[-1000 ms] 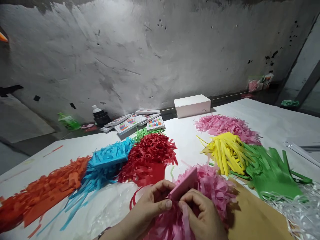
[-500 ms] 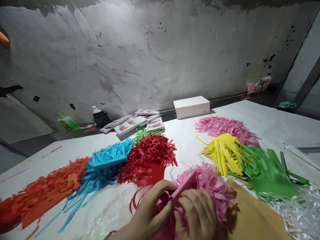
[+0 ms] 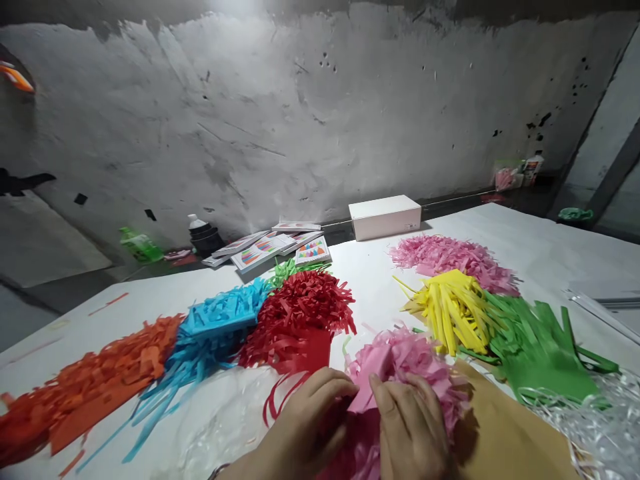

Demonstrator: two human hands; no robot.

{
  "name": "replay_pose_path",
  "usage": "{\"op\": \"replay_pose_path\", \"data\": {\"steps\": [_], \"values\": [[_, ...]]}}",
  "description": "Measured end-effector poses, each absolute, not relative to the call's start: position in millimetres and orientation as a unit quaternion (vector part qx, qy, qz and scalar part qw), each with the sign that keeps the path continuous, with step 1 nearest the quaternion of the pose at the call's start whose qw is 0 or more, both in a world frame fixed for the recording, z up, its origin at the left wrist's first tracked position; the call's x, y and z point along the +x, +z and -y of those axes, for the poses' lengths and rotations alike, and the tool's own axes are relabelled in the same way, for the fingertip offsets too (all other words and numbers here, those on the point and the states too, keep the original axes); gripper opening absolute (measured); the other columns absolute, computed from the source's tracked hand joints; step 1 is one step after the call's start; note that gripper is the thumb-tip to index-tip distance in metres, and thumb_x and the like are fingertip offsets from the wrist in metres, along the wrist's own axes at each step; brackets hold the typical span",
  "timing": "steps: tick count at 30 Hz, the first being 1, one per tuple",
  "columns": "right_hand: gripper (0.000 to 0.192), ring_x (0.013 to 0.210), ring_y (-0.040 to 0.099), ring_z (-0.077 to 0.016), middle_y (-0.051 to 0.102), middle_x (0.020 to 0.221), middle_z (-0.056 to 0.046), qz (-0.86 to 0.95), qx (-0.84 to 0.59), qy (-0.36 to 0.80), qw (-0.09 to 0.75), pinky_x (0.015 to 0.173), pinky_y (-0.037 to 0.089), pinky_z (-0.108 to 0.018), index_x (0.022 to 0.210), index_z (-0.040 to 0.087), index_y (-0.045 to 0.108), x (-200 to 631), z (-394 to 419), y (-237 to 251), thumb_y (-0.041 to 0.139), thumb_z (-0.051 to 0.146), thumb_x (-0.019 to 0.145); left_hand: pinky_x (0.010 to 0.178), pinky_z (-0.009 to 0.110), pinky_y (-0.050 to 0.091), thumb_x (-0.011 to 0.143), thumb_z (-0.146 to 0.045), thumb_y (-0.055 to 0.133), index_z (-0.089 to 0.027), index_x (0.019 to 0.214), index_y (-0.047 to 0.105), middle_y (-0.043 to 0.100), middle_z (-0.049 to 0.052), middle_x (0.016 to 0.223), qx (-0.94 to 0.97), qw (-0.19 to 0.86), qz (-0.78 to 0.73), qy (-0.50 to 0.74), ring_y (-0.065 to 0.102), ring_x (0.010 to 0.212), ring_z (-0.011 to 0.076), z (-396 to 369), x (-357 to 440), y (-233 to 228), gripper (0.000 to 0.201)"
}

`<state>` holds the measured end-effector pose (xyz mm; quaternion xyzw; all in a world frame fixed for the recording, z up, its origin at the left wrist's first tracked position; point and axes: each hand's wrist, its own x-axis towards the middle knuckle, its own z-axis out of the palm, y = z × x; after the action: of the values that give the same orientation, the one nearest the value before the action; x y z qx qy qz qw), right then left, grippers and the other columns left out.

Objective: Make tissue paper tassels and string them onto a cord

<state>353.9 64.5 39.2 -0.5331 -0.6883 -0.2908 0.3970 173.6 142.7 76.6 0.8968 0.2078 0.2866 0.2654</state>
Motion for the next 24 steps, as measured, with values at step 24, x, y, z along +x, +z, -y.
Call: {"op": "replay_pose_path", "data": {"steps": [24], "values": [[0.044,0.09,0.074,-0.0247,0.076,0.103,-0.01,0.603,-0.685,-0.198,0.357,0.077,0.057,-0.036,0.111,0.017,0.067,346,-69,44,0.044,0.005,0.075,0.083,0.037,0.037,0.103,-0.016,0.035,-0.018,0.107,0.06,0.071,0.008,0.101,0.969,0.024,-0.086,0.229,0.055,0.091,0.0225,-142,180,106,0.025]]}}
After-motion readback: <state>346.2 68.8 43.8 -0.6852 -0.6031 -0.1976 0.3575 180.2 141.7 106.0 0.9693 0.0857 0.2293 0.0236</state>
